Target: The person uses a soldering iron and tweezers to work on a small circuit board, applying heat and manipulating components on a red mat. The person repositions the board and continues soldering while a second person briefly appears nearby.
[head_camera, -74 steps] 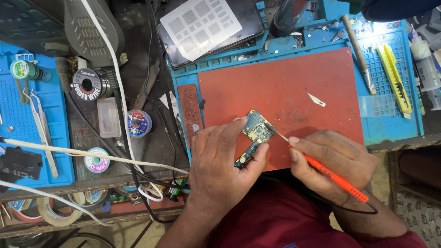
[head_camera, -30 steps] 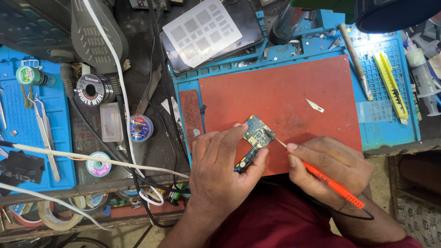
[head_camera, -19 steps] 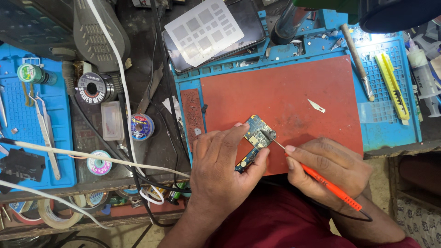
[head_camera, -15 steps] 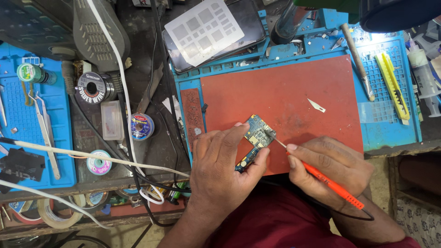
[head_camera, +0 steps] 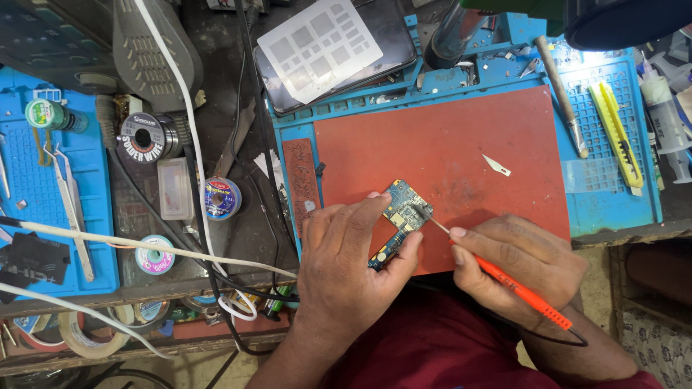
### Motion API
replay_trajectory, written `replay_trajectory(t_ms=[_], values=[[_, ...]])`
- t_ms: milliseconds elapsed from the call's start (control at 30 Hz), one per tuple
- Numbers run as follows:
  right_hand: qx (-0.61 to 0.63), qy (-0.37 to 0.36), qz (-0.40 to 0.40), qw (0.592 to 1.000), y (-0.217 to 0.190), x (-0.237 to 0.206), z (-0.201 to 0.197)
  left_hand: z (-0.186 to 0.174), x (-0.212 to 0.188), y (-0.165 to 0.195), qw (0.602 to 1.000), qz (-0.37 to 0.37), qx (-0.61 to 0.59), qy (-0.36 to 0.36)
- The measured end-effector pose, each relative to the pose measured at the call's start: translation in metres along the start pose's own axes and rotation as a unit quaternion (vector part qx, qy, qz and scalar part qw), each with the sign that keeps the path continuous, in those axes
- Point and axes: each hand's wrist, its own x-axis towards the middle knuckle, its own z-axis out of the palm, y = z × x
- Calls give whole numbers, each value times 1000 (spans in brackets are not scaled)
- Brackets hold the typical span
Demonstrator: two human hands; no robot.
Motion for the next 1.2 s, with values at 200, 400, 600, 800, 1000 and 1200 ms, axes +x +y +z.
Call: replay_trajectory(t_ms=[200, 400, 600, 800, 1000, 1200], values=[[-7, -6, -1, 1000, 1, 0, -1, 0, 1, 0, 1000, 4, 3, -1], [-5, -7, -3, 1000, 0, 0, -2, 0, 0, 1, 1000, 2, 2, 1], [3, -6, -1, 1000, -1, 0, 0, -1, -1, 1, 1000, 1, 5, 3], [7, -3, -5, 1000, -1, -1, 0, -2, 0, 1, 1000, 4, 6, 5], [9, -9, -8, 1000, 0, -1, 0, -1, 0, 1, 1000, 4, 4, 3], [-2, -2, -7, 1000, 0, -2, 0, -2, -1, 1, 1000, 6, 3, 7]])
